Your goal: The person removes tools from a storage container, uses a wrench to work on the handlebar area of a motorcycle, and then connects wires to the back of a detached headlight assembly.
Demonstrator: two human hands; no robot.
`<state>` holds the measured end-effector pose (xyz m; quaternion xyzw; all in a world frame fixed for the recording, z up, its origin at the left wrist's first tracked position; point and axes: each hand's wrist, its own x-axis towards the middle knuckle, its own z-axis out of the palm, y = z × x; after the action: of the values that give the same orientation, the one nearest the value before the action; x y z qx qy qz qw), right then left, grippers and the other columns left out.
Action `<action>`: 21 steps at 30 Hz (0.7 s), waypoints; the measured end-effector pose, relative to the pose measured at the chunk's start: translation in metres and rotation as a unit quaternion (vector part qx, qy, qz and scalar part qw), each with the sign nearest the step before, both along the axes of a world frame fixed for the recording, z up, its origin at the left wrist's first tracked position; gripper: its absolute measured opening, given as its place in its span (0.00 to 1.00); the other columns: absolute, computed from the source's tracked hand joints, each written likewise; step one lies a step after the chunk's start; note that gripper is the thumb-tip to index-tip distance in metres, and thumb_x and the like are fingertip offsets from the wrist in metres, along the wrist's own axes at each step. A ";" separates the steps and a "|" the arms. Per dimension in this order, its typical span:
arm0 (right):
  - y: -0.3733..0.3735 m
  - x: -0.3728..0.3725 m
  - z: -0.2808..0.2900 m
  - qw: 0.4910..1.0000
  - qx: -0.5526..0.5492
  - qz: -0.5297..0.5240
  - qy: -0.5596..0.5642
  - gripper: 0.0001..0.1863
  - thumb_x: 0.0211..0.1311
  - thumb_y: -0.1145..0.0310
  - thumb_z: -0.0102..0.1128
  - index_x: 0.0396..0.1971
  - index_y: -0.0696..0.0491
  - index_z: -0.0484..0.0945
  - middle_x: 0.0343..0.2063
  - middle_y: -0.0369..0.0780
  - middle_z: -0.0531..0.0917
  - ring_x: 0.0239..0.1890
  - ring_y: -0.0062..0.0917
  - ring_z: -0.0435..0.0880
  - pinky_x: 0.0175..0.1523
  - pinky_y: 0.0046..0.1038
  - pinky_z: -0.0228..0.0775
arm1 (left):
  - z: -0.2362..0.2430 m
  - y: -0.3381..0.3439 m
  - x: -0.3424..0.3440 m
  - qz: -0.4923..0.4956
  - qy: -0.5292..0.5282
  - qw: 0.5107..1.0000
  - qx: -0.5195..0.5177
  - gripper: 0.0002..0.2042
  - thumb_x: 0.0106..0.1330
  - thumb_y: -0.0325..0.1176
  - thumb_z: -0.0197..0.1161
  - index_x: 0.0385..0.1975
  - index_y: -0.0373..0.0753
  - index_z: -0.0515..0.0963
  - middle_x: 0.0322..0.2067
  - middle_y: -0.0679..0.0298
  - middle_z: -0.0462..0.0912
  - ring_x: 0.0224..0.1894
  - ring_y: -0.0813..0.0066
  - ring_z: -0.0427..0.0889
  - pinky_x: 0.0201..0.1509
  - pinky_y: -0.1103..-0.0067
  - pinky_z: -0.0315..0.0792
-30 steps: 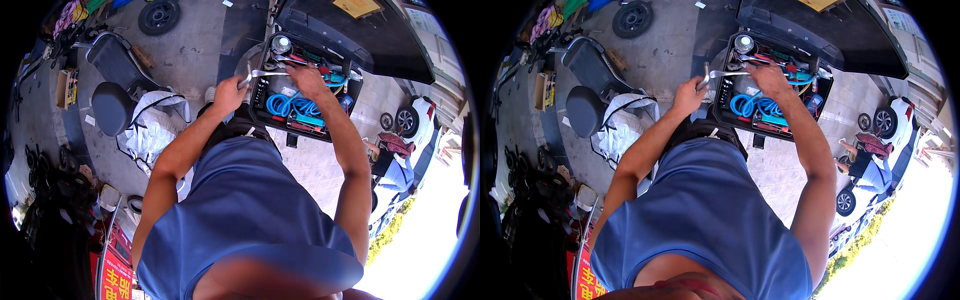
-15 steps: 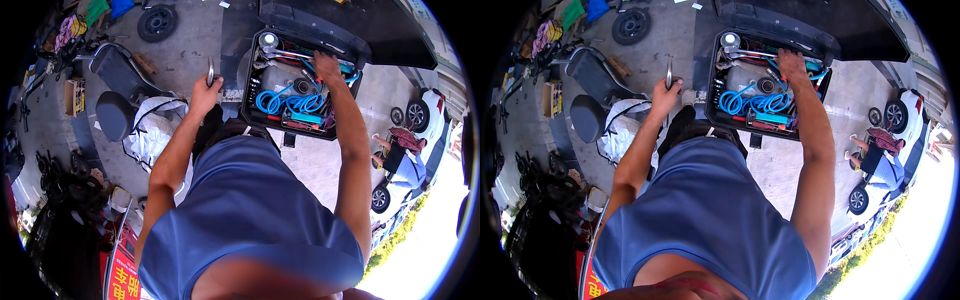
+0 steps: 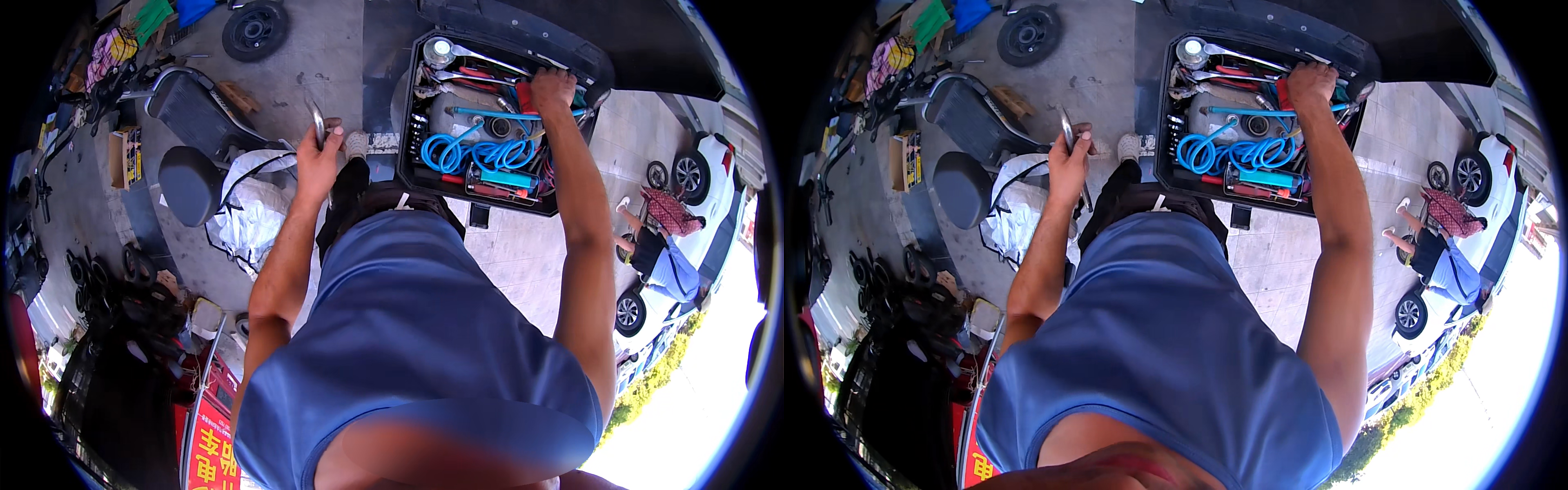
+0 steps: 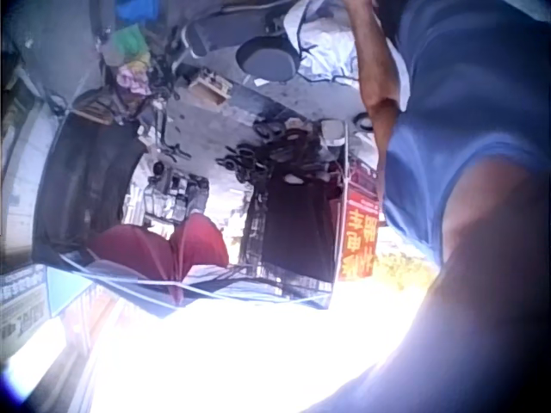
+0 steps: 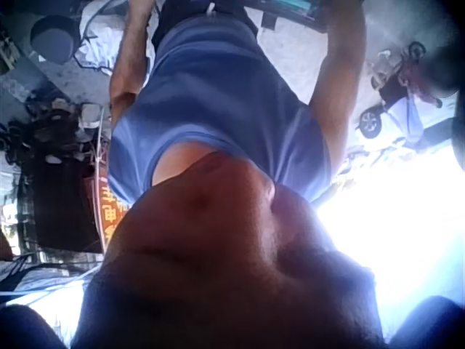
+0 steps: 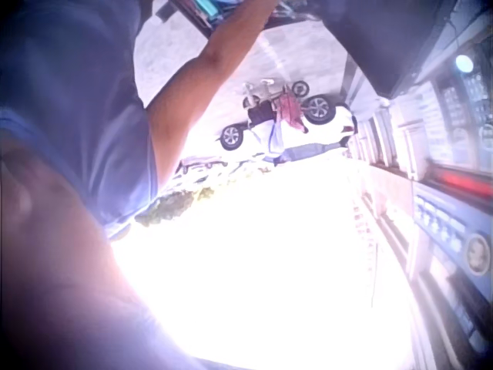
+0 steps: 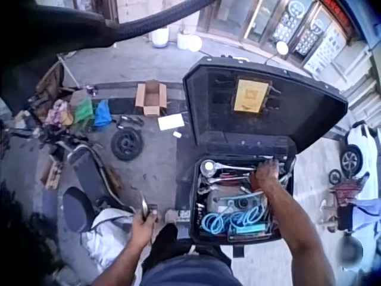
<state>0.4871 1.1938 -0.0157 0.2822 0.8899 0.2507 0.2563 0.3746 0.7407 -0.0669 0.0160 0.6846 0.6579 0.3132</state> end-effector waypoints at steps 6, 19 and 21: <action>-0.130 -0.006 0.064 0.887 -0.238 0.183 0.351 0.21 0.65 0.61 0.64 0.53 0.57 0.80 0.48 0.48 0.84 0.54 0.42 0.83 0.60 0.41 0.74 | 0.059 0.043 -0.013 -0.005 -0.149 0.969 0.199 0.17 0.80 0.41 0.53 0.56 0.33 0.76 0.28 0.67 0.76 0.24 0.83 0.69 0.28 0.82 0.62; -0.172 0.104 0.050 0.677 -0.445 -0.308 0.500 0.15 0.72 0.66 0.61 0.53 0.57 0.81 0.32 0.38 0.85 0.31 0.21 0.79 0.39 0.27 0.71 | 0.017 0.125 -0.001 -0.387 0.479 0.778 -0.122 0.17 0.63 0.25 0.62 0.53 0.33 0.81 0.48 0.55 0.85 0.57 0.56 0.81 0.72 0.62 0.66; -0.155 0.126 0.040 0.766 -0.340 -0.318 0.443 0.19 0.69 0.62 0.63 0.54 0.55 0.80 0.36 0.46 0.88 0.36 0.33 0.87 0.44 0.34 0.76 | -0.020 0.125 0.012 -0.499 0.592 0.605 -0.187 0.19 0.61 0.27 0.61 0.53 0.36 0.81 0.46 0.54 0.85 0.53 0.54 0.82 0.73 0.59 0.65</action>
<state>0.6131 1.0390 0.0248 0.5233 0.7907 -0.3169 -0.0224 0.3864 0.8658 -0.0870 0.6819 0.7147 0.1040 0.1158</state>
